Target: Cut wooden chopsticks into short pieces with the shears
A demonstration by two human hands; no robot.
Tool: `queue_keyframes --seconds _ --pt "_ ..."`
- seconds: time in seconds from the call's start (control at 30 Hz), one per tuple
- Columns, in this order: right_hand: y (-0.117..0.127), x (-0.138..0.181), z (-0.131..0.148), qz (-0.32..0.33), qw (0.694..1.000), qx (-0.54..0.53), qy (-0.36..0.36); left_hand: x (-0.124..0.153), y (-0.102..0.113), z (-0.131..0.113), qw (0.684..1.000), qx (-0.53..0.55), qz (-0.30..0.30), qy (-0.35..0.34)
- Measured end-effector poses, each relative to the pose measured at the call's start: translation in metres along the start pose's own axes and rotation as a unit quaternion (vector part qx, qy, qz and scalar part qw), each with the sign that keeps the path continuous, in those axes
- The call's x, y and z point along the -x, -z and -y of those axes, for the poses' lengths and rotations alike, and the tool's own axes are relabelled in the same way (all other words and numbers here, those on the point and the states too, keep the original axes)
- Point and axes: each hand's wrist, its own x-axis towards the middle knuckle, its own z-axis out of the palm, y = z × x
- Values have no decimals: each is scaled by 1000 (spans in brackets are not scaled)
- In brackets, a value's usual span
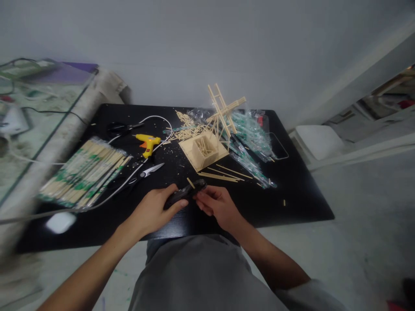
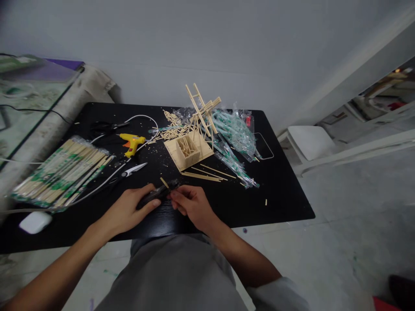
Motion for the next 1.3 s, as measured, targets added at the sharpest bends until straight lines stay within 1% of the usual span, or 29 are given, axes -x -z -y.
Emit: queue_keyframes --seconds 0.13,0.2,0.3,0.4,0.5,0.6,0.67,0.73,0.8,0.9,0.93,1.0,1.1,1.3 --pt "3 0 1 58 990 -93 -88 0 0 4 1000 11 8 -19" --pt "3 0 1 71 985 -118 -107 1 1 5 1000 10 15 -16" --pt "3 0 1 78 982 -134 -112 1 2 4 1000 1 19 -8" --pt "4 -1 0 73 983 -127 -107 2 4 2 1000 -3 15 -11" --pt "3 -1 2 60 990 -94 -81 1 5 1 1000 6 9 -8" --pt "1 2 5 47 998 -19 -29 1 5 2 999 30 15 4" --pt "1 3 7 26 999 25 14 2 5 3 999 41 16 10" --pt "3 4 8 -1 998 39 53 2 6 4 999 46 17 14" --pt "5 3 9 5 997 36 67 2 6 5 998 48 25 14" --pt "10 -1 14 79 995 24 52 2 5 6 998 50 48 6" --pt "11 -2 16 103 994 16 44 3 4 7 997 50 50 3" --pt "13 -3 19 130 991 1 27 4 3 8 998 52 44 2" --pt "14 -5 21 142 990 -25 1 6 2 8 998 57 37 8" --pt "15 -5 16 140 988 -60 -15 2 5 1 996 74 55 13"
